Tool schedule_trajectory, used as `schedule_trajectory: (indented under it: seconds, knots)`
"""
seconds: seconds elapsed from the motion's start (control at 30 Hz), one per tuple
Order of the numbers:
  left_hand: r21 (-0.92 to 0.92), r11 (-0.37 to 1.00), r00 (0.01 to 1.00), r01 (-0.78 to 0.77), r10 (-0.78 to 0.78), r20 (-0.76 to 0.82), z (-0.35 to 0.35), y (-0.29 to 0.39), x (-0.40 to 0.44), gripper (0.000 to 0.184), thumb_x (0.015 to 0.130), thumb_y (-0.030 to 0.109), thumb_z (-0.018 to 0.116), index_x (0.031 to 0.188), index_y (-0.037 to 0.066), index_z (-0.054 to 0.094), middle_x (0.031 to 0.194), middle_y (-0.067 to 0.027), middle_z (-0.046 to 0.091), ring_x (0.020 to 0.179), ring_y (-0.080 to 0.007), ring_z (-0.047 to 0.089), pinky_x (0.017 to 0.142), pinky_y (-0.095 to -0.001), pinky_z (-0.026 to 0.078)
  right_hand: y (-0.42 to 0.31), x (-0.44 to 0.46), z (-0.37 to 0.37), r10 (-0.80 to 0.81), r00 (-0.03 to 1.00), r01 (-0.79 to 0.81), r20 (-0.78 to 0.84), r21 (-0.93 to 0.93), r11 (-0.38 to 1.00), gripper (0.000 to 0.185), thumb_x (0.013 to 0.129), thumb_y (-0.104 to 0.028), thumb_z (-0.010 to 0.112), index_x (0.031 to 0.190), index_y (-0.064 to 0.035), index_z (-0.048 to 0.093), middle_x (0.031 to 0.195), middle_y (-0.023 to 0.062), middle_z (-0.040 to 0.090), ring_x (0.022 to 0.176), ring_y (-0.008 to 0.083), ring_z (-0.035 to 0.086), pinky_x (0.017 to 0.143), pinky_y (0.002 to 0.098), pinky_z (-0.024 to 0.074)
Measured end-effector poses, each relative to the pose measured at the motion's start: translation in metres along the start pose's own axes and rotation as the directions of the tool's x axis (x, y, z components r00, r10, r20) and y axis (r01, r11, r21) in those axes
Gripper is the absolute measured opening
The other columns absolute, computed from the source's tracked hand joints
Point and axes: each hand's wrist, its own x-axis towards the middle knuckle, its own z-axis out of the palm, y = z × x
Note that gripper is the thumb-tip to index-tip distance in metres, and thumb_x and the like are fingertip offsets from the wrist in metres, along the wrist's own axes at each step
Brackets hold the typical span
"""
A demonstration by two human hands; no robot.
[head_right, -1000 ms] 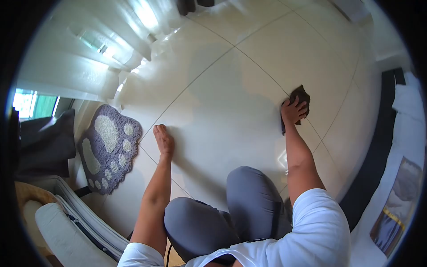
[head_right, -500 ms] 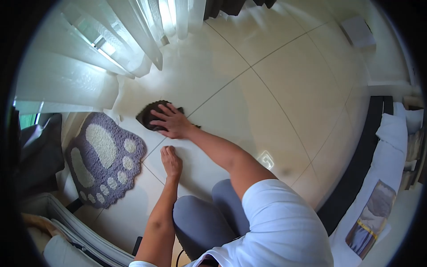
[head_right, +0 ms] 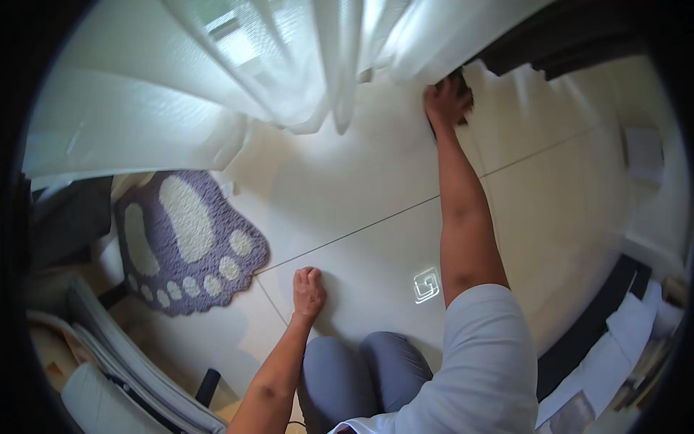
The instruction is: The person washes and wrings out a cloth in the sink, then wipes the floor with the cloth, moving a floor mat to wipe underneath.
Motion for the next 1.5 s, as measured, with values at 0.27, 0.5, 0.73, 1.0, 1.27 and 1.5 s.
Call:
schedule_trajectory:
  seconds: [0.27, 0.5, 0.73, 1.0, 1.27, 1.5]
  knots:
    - [0.077, 0.997, 0.999, 0.011, -0.013, 0.035, -0.003, 0.006, 0.003, 0.035, 0.067, -0.001, 0.052, 0.101, 0.004, 0.047, 0.096, -0.0139, 0.049, 0.087, -0.0303, 0.048, 0.08, -0.0379, 0.042, -0.237, -0.22, -0.021, -0.742, 0.655, 0.725, -0.142, 0.397, 0.563, 0.033, 0.086, -0.033, 0.052, 0.117, -0.0255, 0.056, 0.13, 0.003, 0.047, 0.129, 0.0315, 0.033, 0.107, 0.0562, 0.0164]
    - [-0.136, 0.991, 0.993, -0.008, 0.024, 0.12, -0.027, 0.0, 0.01, 0.026, 0.072, -0.005, 0.051, 0.097, 0.001, 0.049, 0.097, -0.0153, 0.048, 0.09, -0.0329, 0.048, 0.082, -0.0367, 0.042, -0.105, -0.261, -0.061, -0.902, 0.416, 0.791, -0.116, 0.535, 0.297, 0.042, 0.075, -0.03, 0.066, 0.116, -0.0281, 0.059, 0.139, -0.0029, 0.042, 0.133, 0.0285, 0.028, 0.111, 0.0484, 0.018]
    - [-0.84, 0.194, -0.118, 0.507, -0.95, -0.29, -0.087, -0.043, -0.027, 0.015, 0.088, 0.009, 0.058, 0.1, 0.001, 0.056, 0.107, -0.0118, 0.045, 0.103, -0.0221, 0.042, 0.084, -0.033, 0.041, 0.131, -0.206, -0.07, -0.483, 0.844, 0.528, -0.232, 0.206, 0.824, 0.041, 0.083, -0.021, 0.055, 0.122, -0.0102, 0.052, 0.129, 0.0137, 0.05, 0.119, 0.0353, 0.044, 0.104, 0.0494, 0.0286]
    - [-0.96, -0.234, -0.121, -0.15, -0.96, 0.253, -0.148, -0.09, -0.013, 0.021, 0.09, 0.016, 0.059, 0.107, 0.006, 0.052, 0.094, -0.0021, 0.051, 0.08, -0.011, 0.047, 0.064, -0.0274, 0.043, 0.053, -0.389, -0.078, -0.297, 0.953, 0.296, -0.051, -0.037, 0.955, 0.052, 0.089, -0.034, 0.05, 0.136, -0.0154, 0.041, 0.145, 0.0109, 0.032, 0.129, 0.0354, 0.031, 0.109, 0.0464, 0.0205]
    - [-0.944, -0.28, 0.247, -0.173, -0.941, 0.233, -0.236, -0.119, 0.009, 0.019, 0.088, 0.013, 0.061, 0.105, 0.005, 0.059, 0.098, -0.0045, 0.06, 0.087, -0.0137, 0.054, 0.077, -0.0312, 0.045, -0.204, -0.557, -0.101, -0.968, 0.18, 0.719, 0.174, 0.648, 0.25, 0.05, 0.078, -0.036, 0.06, 0.126, -0.0291, 0.052, 0.148, 0.0015, 0.028, 0.139, 0.0348, 0.013, 0.11, 0.0572, 0.0054]
    - [-0.978, 0.085, 0.418, -0.193, -0.894, -0.16, -0.342, -0.114, 0.0, 0.016, 0.093, 0.013, 0.053, 0.102, 0.0, 0.056, 0.1, -0.0054, 0.059, 0.094, -0.014, 0.054, 0.083, -0.0298, 0.042, -0.339, -0.549, -0.064, -0.995, -0.001, 0.742, -0.103, 0.667, -0.07, 0.045, 0.078, -0.039, 0.06, 0.122, -0.0317, 0.054, 0.137, -0.001, 0.043, 0.134, 0.0297, 0.026, 0.111, 0.0525, 0.014]
